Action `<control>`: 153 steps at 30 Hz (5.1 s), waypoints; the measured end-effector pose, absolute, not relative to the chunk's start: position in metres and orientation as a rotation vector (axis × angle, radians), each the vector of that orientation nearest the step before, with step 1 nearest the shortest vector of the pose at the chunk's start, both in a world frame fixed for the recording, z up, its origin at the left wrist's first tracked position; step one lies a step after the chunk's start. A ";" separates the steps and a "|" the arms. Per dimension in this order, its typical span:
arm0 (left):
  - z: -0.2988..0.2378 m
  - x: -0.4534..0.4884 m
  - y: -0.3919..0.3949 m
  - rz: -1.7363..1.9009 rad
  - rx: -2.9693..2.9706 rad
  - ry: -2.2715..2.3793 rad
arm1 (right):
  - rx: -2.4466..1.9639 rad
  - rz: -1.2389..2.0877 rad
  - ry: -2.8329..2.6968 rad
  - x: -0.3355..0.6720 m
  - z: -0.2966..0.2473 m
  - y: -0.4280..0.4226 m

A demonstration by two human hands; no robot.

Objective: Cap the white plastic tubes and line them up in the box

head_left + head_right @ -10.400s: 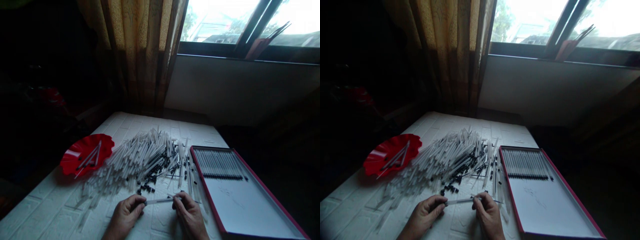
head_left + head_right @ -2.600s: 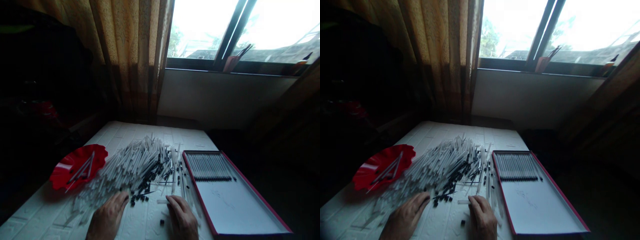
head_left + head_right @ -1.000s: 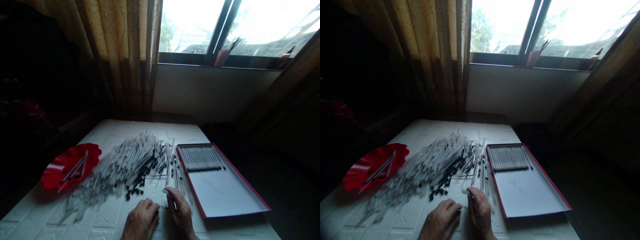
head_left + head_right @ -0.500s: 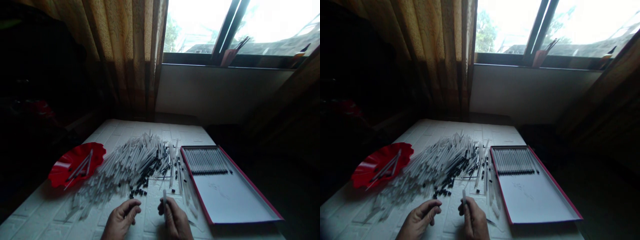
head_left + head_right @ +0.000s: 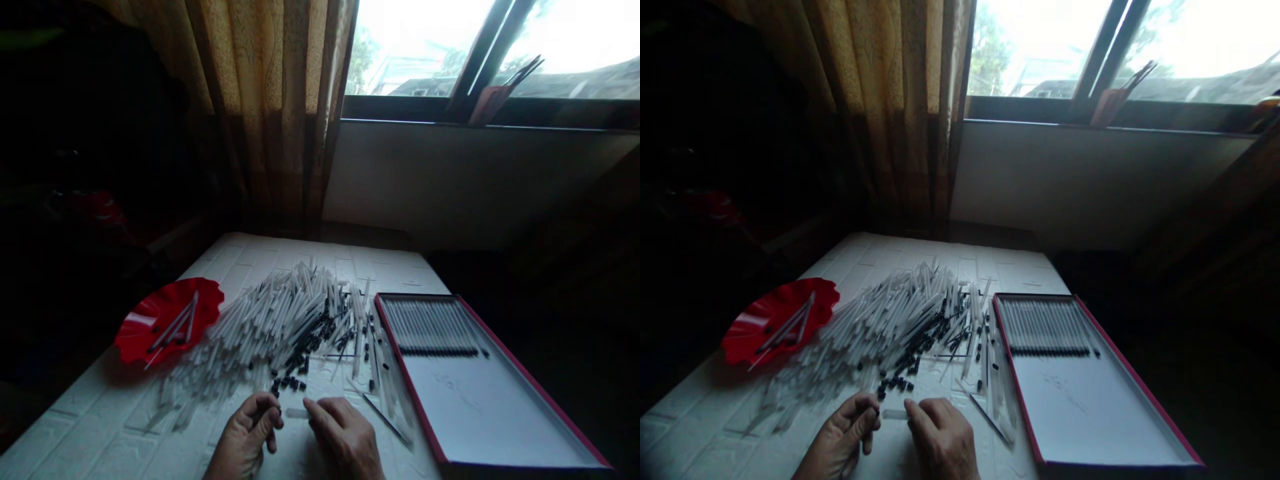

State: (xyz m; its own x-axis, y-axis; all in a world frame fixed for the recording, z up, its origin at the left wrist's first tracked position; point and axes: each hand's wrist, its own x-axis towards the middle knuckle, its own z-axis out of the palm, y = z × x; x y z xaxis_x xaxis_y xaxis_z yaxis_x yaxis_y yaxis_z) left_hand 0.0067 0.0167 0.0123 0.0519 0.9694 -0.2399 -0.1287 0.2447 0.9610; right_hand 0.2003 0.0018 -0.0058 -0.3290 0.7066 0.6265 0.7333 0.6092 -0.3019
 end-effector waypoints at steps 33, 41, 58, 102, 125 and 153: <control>0.024 -0.010 0.012 0.889 1.611 1.421 | -1.087 -0.119 -2.123 0.200 0.004 0.004; 0.023 -0.011 0.011 0.832 1.614 1.397 | -1.092 -0.104 -2.110 0.196 0.001 0.003; 0.006 -0.014 0.009 0.816 1.595 1.357 | -1.123 -0.029 -2.078 0.196 -0.006 0.002; 0.007 -0.015 0.011 0.833 1.391 1.306 | -1.123 0.005 -2.035 0.197 -0.007 0.001; 0.000 -0.017 0.010 0.896 1.393 1.231 | -1.159 -0.093 -2.034 0.197 0.001 0.000; 0.015 -0.018 -0.001 0.755 2.292 1.247 | -1.282 1.310 -1.288 0.204 0.002 -0.012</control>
